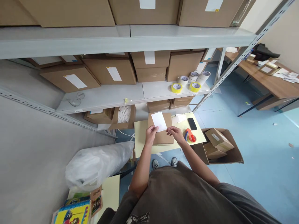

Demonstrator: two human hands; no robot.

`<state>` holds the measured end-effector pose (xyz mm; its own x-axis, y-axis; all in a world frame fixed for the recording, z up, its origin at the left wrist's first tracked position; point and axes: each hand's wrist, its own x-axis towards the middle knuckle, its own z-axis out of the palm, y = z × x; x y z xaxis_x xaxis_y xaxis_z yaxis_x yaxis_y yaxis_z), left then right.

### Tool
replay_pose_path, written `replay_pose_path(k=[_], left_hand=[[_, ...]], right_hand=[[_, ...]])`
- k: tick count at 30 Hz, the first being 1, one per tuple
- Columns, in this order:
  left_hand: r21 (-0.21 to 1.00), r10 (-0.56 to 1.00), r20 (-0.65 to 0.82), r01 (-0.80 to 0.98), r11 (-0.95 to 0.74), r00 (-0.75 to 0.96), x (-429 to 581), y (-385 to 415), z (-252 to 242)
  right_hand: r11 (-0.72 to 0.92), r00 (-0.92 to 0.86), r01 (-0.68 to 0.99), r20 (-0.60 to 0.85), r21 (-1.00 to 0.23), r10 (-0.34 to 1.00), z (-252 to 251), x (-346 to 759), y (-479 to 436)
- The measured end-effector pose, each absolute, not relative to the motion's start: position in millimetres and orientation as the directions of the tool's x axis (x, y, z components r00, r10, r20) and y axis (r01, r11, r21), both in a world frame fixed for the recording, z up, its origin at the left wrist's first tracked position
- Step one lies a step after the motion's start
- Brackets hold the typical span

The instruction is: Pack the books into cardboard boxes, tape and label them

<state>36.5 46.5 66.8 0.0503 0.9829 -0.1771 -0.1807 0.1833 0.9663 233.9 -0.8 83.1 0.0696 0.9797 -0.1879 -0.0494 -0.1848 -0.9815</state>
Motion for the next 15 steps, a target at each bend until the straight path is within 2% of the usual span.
replay_pose_path(k=[7, 12, 15], left_hand=[[0.953, 0.987, -0.161, -0.258, 0.161, 0.022, 63.5, 35.1, 84.5], [0.965, 0.987, -0.162, -0.208, 0.159, 0.001, 83.9, 31.8, 85.5], [0.988, 0.98, -0.142, -0.085, 0.132, -0.136, 96.5, 28.9, 88.4]], right_hand=[[-0.147, 0.044, -0.127, -0.154, -0.981, 0.987, 91.0, 253.1, -4.3], [-0.114, -0.008, -0.168, -0.114, -0.979, 0.993, 96.8, 272.2, -6.8], [-0.09, -0.039, -0.195, -0.084, -0.977, 0.996, 99.5, 283.5, -8.2]])
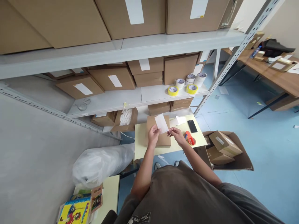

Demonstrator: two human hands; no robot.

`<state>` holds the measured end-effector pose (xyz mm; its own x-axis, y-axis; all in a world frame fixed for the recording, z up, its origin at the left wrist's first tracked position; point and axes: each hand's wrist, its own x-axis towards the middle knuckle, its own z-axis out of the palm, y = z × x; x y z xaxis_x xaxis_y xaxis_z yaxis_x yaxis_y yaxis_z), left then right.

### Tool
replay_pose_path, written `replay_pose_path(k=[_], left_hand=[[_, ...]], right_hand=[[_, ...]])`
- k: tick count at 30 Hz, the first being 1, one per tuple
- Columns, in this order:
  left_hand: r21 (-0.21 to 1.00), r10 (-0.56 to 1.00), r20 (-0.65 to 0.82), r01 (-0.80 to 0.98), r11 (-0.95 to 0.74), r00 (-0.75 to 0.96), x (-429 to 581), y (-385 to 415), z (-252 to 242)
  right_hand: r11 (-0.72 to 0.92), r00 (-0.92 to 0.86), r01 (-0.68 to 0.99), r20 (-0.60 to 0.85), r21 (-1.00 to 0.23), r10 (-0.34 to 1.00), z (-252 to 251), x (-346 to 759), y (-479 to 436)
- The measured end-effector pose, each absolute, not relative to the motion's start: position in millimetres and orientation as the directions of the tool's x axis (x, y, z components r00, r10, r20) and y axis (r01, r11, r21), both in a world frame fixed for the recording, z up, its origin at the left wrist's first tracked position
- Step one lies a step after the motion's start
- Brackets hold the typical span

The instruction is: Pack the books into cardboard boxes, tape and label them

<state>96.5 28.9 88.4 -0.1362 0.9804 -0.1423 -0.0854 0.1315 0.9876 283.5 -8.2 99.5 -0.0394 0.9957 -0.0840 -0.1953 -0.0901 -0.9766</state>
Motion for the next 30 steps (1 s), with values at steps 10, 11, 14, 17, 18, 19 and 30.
replay_pose_path(k=[10, 11, 14, 17, 18, 19, 30], left_hand=[[0.997, 0.988, -0.077, 0.034, 0.073, 0.135, 152.4, 0.5, 118.3], [0.996, 0.991, -0.087, 0.015, 0.086, 0.099, 157.1, -0.6, 118.2], [0.981, 0.987, -0.163, -0.107, 0.162, 0.004, 170.4, -3.7, 114.4], [0.956, 0.978, -0.207, -0.213, 0.203, 0.003, 184.6, -8.4, 109.1], [0.955, 0.979, -0.203, -0.218, 0.203, 0.023, 189.4, -10.1, 107.4], [0.958, 0.98, -0.193, -0.206, 0.197, 0.041, 194.1, -11.6, 105.5], [0.995, 0.994, -0.097, -0.01, 0.098, 0.055, 225.2, -7.1, 88.6]], right_hand=[[-0.007, -0.143, -0.183, 0.02, -0.983, 0.99, 98.1, 320.7, -9.8], [-0.008, -0.162, -0.186, 0.022, -0.982, 0.987, 97.9, 325.1, -10.8], [-0.007, -0.169, -0.205, 0.029, -0.979, 0.985, 97.4, 339.3, -14.4], [-0.02, -0.146, -0.2, 0.01, -0.98, 0.989, 96.6, 353.8, -17.4], [-0.026, -0.145, -0.196, 0.002, -0.98, 0.989, 96.0, 358.2, -18.1], [-0.033, -0.148, -0.196, -0.004, -0.98, 0.989, 95.2, 362.2, -18.8], [-0.093, -0.085, -0.154, -0.08, -0.984, 0.993, 90.7, 381.4, -16.7]])
